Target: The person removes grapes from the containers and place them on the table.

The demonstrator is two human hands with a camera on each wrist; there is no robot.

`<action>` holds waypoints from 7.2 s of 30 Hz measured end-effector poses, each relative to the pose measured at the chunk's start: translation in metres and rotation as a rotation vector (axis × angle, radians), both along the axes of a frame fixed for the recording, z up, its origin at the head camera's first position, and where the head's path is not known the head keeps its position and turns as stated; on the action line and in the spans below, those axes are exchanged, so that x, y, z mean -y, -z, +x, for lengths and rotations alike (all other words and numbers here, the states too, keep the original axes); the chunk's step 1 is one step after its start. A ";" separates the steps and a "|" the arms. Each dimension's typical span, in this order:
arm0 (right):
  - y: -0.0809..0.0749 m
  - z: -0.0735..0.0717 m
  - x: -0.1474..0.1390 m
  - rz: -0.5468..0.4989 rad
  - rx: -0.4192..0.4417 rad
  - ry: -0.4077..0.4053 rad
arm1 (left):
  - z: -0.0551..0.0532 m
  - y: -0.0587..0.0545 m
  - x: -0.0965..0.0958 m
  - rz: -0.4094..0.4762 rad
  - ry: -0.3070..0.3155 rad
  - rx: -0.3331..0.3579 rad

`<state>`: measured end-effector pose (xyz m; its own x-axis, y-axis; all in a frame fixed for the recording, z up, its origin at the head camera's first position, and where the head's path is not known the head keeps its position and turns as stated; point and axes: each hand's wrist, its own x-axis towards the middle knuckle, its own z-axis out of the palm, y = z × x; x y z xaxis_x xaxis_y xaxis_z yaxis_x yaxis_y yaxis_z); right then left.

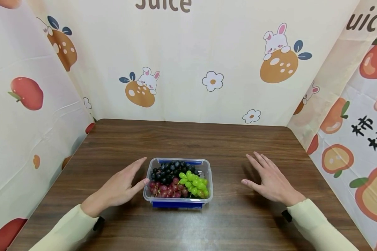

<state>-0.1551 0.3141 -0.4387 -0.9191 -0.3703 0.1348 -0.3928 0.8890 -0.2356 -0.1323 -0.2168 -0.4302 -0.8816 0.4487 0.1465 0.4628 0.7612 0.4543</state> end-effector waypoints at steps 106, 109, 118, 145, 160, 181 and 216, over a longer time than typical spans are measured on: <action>-0.020 0.015 0.095 -0.196 -0.194 -0.232 | 0.003 0.009 -0.013 -0.057 0.060 0.019; -0.020 0.015 0.098 -0.201 -0.193 -0.241 | 0.003 0.009 -0.013 -0.057 0.061 0.016; -0.020 0.014 0.107 -0.214 -0.209 -0.283 | 0.004 0.008 -0.013 -0.060 0.062 0.009; -0.026 0.015 0.135 -0.241 -0.177 -0.377 | 0.003 0.007 -0.014 -0.060 0.060 0.001; -0.024 0.012 0.147 -0.242 -0.218 -0.448 | 0.003 0.008 -0.014 -0.060 0.064 -0.006; -0.030 0.010 0.164 -0.150 -0.105 -0.465 | 0.002 0.008 -0.014 -0.059 0.068 -0.007; -0.028 0.011 0.189 -0.059 -0.129 -0.351 | 0.002 0.010 -0.013 -0.051 0.063 -0.008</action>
